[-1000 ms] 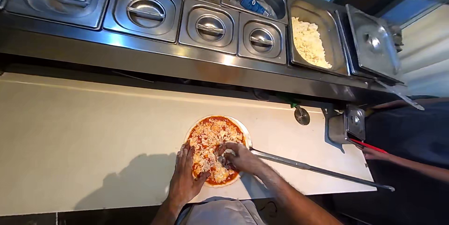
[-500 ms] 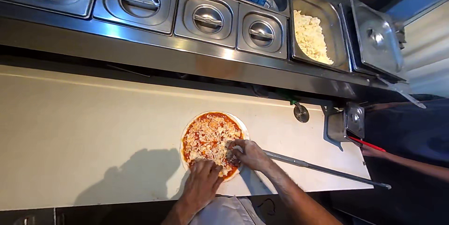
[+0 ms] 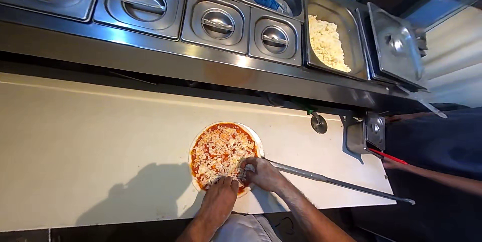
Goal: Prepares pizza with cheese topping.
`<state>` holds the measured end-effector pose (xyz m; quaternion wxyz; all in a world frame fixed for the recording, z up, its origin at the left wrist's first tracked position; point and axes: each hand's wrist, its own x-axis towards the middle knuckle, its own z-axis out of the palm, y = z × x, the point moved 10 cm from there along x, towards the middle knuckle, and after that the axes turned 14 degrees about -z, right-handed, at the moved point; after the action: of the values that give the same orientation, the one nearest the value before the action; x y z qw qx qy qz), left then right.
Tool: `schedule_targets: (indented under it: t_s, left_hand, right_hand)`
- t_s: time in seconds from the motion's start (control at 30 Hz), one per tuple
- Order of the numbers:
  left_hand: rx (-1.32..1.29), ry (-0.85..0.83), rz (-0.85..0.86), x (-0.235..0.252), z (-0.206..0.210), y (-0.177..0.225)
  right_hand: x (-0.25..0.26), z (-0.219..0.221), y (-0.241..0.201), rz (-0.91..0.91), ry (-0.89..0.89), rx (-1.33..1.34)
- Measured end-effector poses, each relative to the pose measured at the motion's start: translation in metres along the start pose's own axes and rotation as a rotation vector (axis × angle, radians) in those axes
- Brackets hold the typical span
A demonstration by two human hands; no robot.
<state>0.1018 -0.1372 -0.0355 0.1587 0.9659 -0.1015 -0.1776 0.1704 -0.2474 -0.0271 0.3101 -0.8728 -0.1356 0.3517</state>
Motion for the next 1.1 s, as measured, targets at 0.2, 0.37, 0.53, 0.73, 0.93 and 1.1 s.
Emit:
schedule_targets:
  t_s: [0.2,0.37,0.53,0.73,0.93,1.1]
  left_hand:
    - [-0.381,0.083,-0.142,-0.015,-0.011,-0.043]
    - [-0.453,0.124,-0.166,-0.028,-0.007,-0.06]
    - [-0.446,0.141,-0.363,-0.031,-0.003,-0.08]
    - [-0.518,0.363,-0.391,-0.04,-0.02,-0.098]
    - [-0.568,0.35,-0.478,-0.024,-0.03,-0.124]
    - [-0.521,0.28,-0.426,0.003,-0.05,-0.131]
  right_hand:
    - [-0.003,-0.009,0.001,0.025,0.084,-0.041]
    - [-0.004,0.027,-0.023,-0.091,-0.175,0.03]
    - [0.013,0.049,-0.043,-0.123,-0.169,0.072]
    - [0.031,0.06,-0.063,-0.144,-0.214,0.175]
    - [0.054,0.018,-0.051,-0.032,0.026,0.135]
    - [0.052,-0.034,-0.027,0.001,0.123,-0.107]
